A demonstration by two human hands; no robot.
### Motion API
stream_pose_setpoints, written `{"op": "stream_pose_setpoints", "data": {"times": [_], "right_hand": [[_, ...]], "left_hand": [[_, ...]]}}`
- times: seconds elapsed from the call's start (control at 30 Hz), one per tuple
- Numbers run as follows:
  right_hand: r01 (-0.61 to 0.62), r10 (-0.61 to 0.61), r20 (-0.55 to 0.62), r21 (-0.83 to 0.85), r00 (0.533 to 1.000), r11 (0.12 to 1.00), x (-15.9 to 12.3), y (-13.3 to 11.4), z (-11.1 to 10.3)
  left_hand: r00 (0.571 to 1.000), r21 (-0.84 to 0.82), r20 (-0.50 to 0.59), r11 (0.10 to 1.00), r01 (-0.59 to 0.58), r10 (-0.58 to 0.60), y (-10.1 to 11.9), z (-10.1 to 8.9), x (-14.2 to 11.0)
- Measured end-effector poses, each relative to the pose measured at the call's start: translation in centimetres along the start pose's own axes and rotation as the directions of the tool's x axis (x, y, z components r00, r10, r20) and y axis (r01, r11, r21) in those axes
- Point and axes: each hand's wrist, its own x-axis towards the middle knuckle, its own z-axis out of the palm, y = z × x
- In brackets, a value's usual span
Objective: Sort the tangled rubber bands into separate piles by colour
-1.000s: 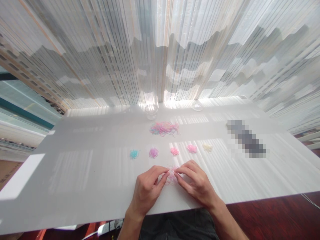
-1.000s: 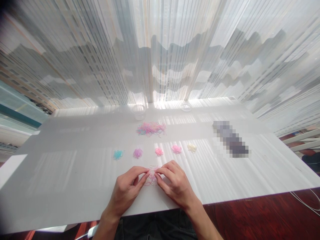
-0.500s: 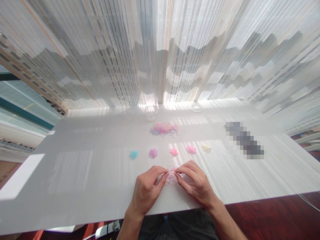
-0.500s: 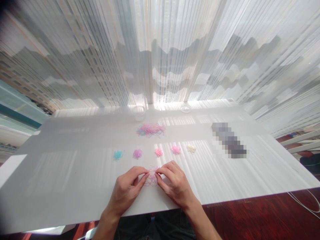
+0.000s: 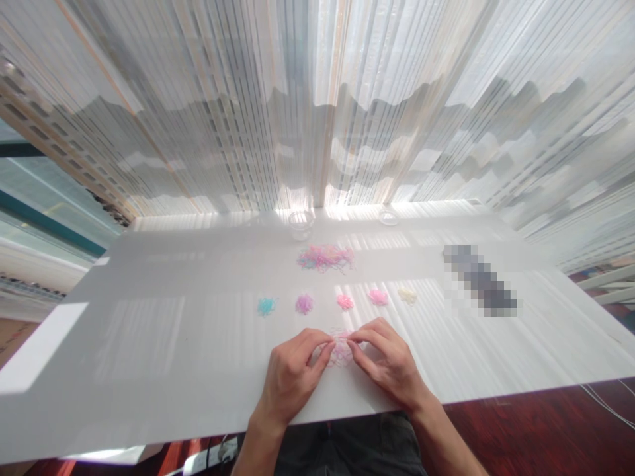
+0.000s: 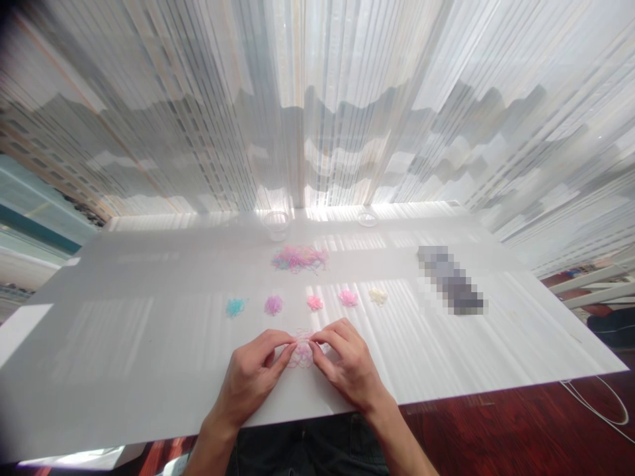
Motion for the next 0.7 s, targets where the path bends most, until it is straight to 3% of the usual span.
{"op": "stream_pose_setpoints", "data": {"times": [0.13,0.23,0.47,0.7], "right_hand": [[-0.195,0.191,-0.086,-0.036,0.978,0.98,0.3,0.1,-0.4],[-0.28,0.264,-0.152,-0.092,0.952,0.956,0.9,0.4,-0.3],[-0.324,0.301,-0.159,-0.151,0.94,0.934,2.4,1.7,1.7],[-0.306,0.276,-0.163,-0.206,0.947,0.929,2.2,2.7,2.7]], "left_hand": [[0.999,0.002,-0.013,0.999,0.04,-0.04,-0.1,0.0,-0.1],[0.999,0.018,-0.011,0.999,0.051,-0.051,-0.1,0.0,-0.1],[0.998,0.015,-0.008,0.998,0.057,-0.057,-0.1,0.1,0.0],[0.998,0.029,-0.003,0.998,0.058,-0.058,-0.1,0.1,0.0]]}}
